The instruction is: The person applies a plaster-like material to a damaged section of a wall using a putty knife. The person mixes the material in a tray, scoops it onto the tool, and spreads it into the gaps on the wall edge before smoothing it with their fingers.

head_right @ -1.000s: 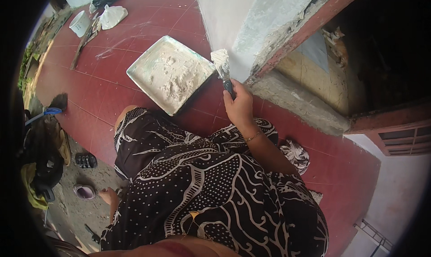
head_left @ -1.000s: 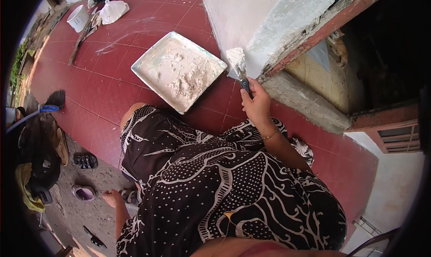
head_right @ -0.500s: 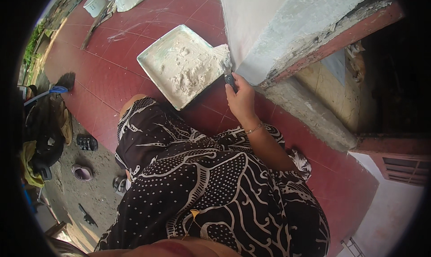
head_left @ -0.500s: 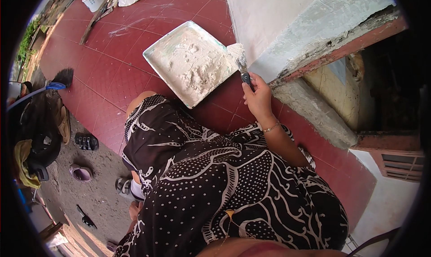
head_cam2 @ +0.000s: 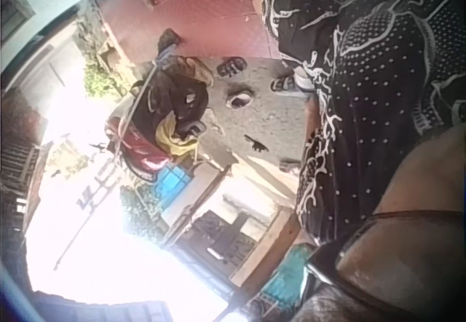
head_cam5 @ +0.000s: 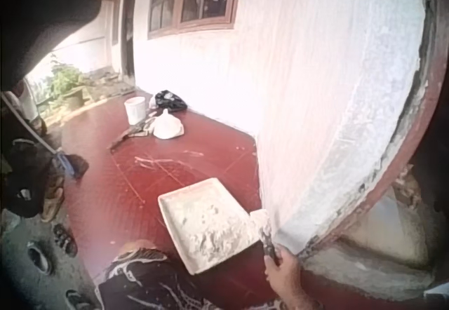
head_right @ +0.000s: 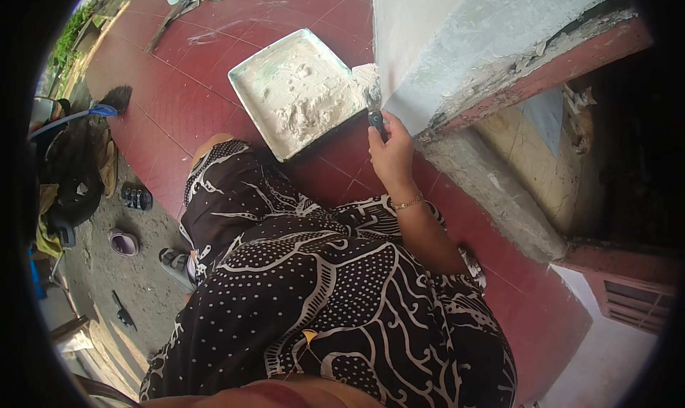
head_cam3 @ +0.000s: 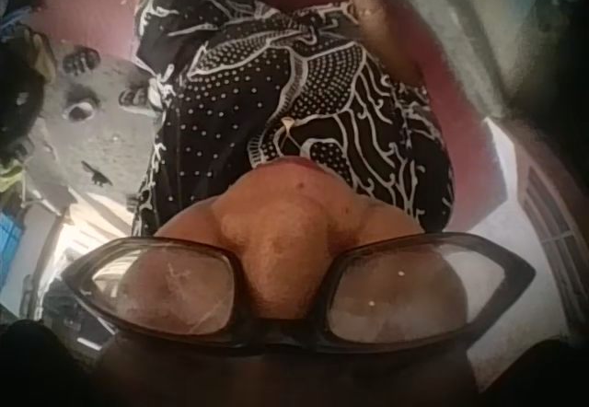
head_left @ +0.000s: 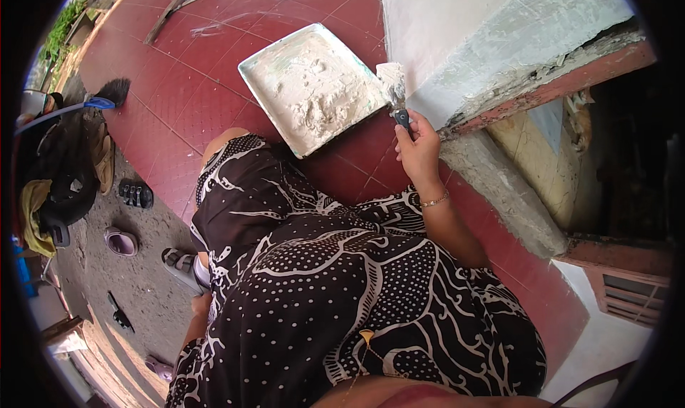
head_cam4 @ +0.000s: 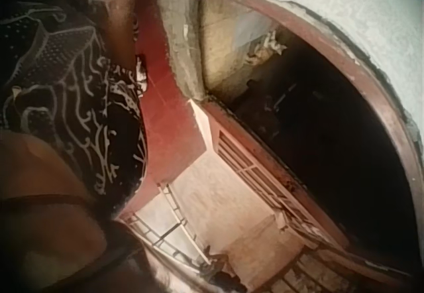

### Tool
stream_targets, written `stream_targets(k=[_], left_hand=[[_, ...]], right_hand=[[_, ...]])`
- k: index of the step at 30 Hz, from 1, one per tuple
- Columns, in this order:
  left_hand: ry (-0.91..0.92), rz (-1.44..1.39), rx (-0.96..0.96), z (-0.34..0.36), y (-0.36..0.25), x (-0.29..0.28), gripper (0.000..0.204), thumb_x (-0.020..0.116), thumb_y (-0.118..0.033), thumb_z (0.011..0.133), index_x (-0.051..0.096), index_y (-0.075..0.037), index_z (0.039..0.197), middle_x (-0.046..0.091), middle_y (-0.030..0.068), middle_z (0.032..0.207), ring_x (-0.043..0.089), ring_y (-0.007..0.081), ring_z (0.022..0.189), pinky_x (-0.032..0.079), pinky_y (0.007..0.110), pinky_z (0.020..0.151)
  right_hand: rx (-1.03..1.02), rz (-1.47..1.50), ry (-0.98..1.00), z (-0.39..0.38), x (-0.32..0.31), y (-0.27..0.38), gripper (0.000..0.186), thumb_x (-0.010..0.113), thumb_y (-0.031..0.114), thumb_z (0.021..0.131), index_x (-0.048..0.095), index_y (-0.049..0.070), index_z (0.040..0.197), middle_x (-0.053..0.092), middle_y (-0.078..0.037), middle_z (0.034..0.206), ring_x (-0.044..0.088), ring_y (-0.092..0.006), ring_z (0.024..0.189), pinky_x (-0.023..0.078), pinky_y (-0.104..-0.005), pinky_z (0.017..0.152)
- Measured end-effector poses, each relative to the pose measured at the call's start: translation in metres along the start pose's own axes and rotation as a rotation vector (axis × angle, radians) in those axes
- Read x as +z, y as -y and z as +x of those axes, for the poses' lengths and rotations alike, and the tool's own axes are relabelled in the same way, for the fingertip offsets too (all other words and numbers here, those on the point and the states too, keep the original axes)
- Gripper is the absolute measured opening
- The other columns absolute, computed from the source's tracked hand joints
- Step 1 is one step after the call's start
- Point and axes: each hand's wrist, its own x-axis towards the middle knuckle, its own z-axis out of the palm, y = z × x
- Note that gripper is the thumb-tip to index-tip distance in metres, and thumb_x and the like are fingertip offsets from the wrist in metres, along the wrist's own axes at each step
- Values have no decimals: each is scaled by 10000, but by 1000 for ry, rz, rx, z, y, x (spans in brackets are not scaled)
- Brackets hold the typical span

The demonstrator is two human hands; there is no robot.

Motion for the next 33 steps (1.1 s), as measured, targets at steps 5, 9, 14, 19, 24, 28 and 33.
stream_targets(k=[5, 9, 14, 19, 24, 28, 33], left_hand=[[-270, 7, -53, -23, -27, -10, 411, 571, -323, 721, 659, 56, 855, 649, 225, 917, 642, 297, 897, 499, 371, 747], [-265, 17, -74, -26, -33, -20, 388, 574, -304, 723, 653, 55, 846, 651, 221, 899, 646, 297, 872, 503, 376, 722], [-242, 44, -67, -30, -33, -33, 359, 578, -279, 725, 646, 55, 836, 653, 217, 877, 652, 296, 841, 509, 383, 691], [-199, 75, -66, -30, -38, -40, 330, 581, -255, 727, 639, 55, 825, 655, 213, 856, 657, 295, 811, 514, 390, 660], [78, 218, -77, -33, -68, -64, 301, 585, -230, 729, 632, 55, 814, 657, 208, 834, 662, 294, 780, 520, 397, 629], [368, 486, -67, -52, -168, -126, 278, 588, -210, 730, 626, 55, 805, 658, 205, 816, 666, 294, 756, 524, 402, 604], [-558, 136, 810, -81, -312, -171, 139, 537, -146, 788, 574, -19, 747, 624, 201, 754, 622, 351, 744, 479, 454, 656]], right_hand=[[30, 64, 5, -6, -2, -12, 362, 557, 8, 849, 465, -57, 1192, 566, -40, 803, 485, -47, 525, 405, -185, 389], [65, 89, 32, -12, 4, -32, 355, 555, 4, 847, 471, -55, 1186, 571, -37, 808, 485, -47, 519, 405, -188, 387], [-159, -60, 22, 3, 6, -71, 350, 556, 0, 842, 481, -41, 1182, 573, -38, 807, 484, -51, 509, 406, -193, 391], [-180, -96, 5, 9, 10, -74, 354, 568, 12, 837, 487, -35, 1179, 575, -43, 798, 486, -56, 508, 401, -200, 395], [-142, -90, -3, 11, 13, -68, 342, 624, 89, 775, 563, -32, 1089, 617, -199, 1009, 610, -304, 921, 483, -358, 806], [-179, -378, 52, 31, 13, -55, 343, 592, 133, 777, 568, -21, 1082, 616, -201, 995, 593, -342, 934, 468, -385, 824], [-284, -687, 19, 51, 20, -26, 269, 528, 122, 781, 592, 17, 1020, 606, -196, 979, 586, -356, 894, 462, -424, 785]])
